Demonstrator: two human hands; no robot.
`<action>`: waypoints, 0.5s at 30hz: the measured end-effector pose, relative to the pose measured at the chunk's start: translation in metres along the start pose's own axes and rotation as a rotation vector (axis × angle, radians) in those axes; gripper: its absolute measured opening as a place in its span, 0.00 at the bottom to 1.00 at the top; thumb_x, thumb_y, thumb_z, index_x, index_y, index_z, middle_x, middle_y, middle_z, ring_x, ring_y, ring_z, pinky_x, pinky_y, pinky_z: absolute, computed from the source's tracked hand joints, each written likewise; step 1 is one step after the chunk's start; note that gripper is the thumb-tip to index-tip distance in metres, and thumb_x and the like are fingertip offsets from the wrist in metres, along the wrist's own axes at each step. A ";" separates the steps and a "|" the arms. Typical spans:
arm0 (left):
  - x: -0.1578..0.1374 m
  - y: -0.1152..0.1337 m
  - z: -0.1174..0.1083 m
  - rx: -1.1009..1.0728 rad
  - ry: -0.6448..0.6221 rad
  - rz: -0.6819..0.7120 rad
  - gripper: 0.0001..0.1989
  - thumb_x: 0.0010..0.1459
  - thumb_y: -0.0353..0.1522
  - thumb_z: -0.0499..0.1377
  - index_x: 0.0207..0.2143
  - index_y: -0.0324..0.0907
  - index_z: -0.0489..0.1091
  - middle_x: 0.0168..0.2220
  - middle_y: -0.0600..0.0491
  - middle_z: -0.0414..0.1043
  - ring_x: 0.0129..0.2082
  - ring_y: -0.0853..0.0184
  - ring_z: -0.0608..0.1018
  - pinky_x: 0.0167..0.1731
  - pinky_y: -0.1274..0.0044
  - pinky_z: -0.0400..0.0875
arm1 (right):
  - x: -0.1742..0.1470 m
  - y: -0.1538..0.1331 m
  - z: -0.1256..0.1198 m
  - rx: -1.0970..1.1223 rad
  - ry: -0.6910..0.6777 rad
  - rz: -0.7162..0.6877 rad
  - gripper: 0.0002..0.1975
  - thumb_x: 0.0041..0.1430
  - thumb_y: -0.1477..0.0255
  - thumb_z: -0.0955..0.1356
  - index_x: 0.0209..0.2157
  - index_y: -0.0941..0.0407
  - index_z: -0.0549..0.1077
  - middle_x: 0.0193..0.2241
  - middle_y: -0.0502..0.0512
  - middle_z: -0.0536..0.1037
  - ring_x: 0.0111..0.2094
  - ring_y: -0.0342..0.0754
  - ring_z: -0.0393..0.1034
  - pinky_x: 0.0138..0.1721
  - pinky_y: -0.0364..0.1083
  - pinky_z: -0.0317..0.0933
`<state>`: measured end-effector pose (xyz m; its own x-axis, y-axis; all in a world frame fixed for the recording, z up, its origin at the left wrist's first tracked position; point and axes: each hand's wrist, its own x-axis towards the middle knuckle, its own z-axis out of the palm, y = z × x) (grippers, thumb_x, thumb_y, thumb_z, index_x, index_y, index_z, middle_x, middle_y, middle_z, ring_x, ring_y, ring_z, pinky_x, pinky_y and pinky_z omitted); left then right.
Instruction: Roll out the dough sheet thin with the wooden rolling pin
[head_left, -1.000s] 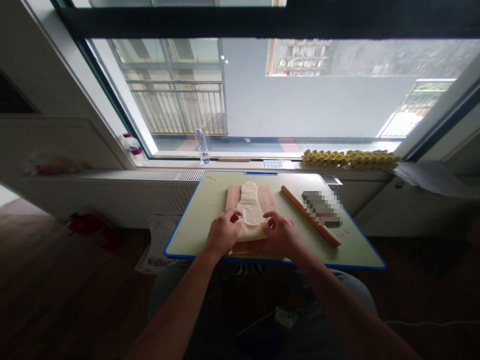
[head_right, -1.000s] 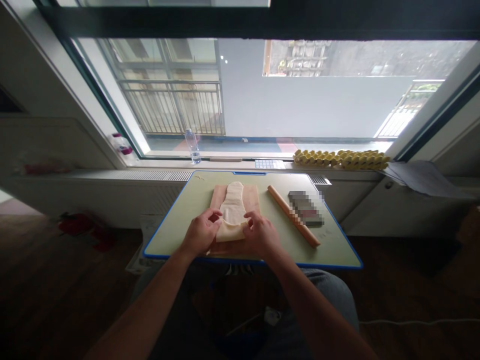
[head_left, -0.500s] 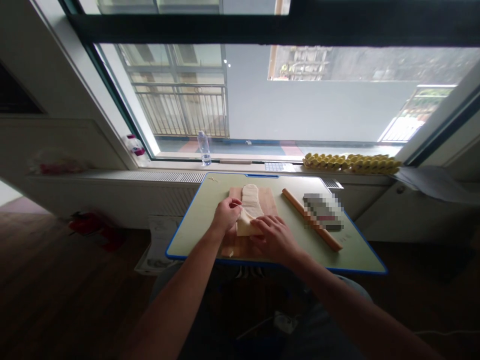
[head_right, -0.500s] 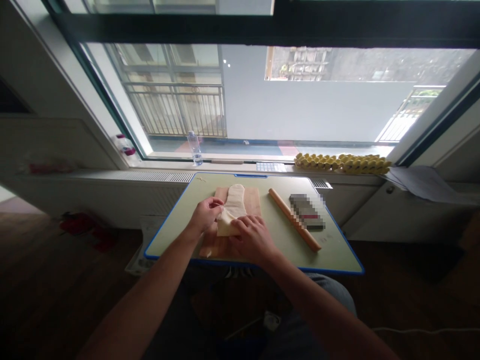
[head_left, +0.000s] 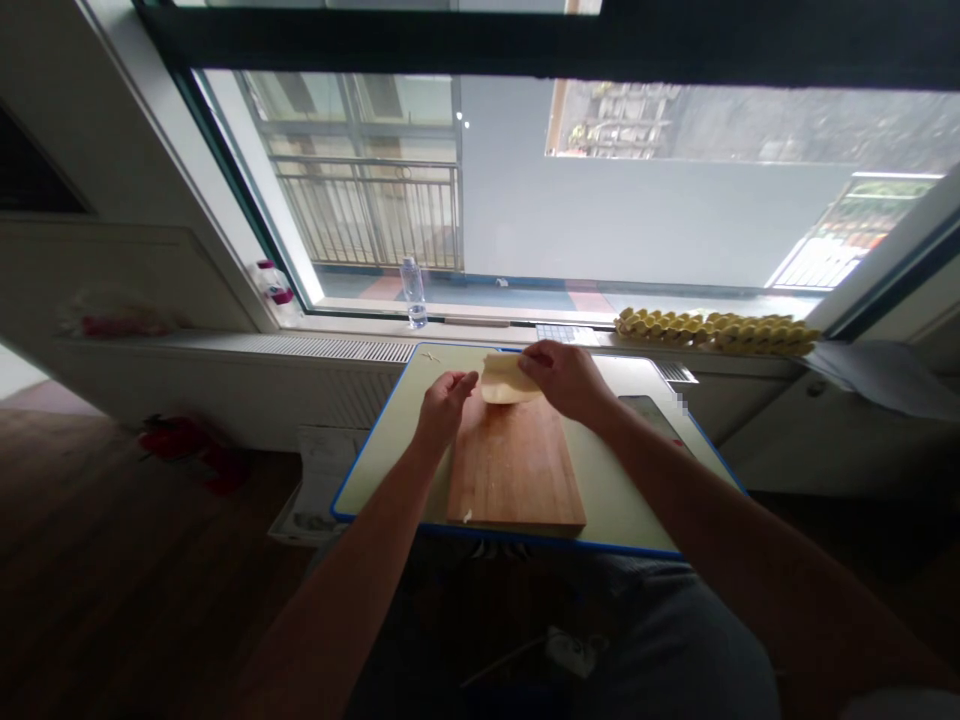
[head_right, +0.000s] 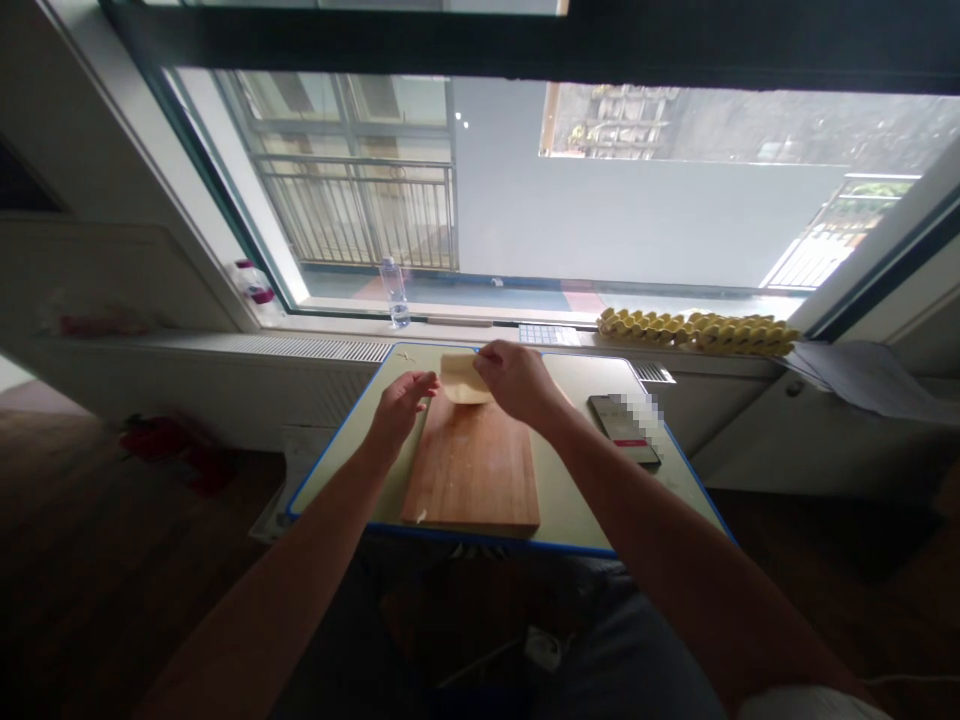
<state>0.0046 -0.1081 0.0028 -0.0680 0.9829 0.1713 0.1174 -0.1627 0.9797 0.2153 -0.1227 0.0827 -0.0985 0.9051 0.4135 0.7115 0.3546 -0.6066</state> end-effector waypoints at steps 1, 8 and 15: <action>0.005 -0.002 0.000 -0.007 0.006 0.000 0.27 0.55 0.56 0.63 0.41 0.42 0.76 0.42 0.48 0.81 0.44 0.60 0.80 0.45 0.71 0.72 | 0.017 -0.002 -0.006 0.017 0.025 0.014 0.10 0.64 0.67 0.70 0.38 0.57 0.82 0.32 0.53 0.83 0.34 0.49 0.75 0.37 0.46 0.64; 0.023 -0.017 0.012 0.117 -0.127 0.002 0.46 0.41 0.43 0.79 0.62 0.42 0.70 0.66 0.38 0.69 0.70 0.48 0.67 0.66 0.63 0.63 | 0.081 -0.039 -0.052 0.203 0.166 -0.008 0.15 0.62 0.70 0.73 0.43 0.69 0.80 0.31 0.53 0.81 0.33 0.43 0.76 0.40 0.47 0.69; -0.008 -0.005 0.038 -0.253 -0.542 -0.101 0.42 0.39 0.46 0.79 0.56 0.43 0.76 0.60 0.40 0.77 0.64 0.46 0.75 0.59 0.62 0.72 | 0.055 -0.067 -0.100 0.340 0.170 0.057 0.24 0.67 0.67 0.68 0.53 0.74 0.75 0.42 0.56 0.81 0.42 0.42 0.78 0.43 0.47 0.65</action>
<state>0.0426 -0.1120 -0.0079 0.4552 0.8881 0.0638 -0.1072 -0.0165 0.9941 0.2315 -0.1199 0.2142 0.0717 0.8840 0.4620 0.4384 0.3881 -0.8107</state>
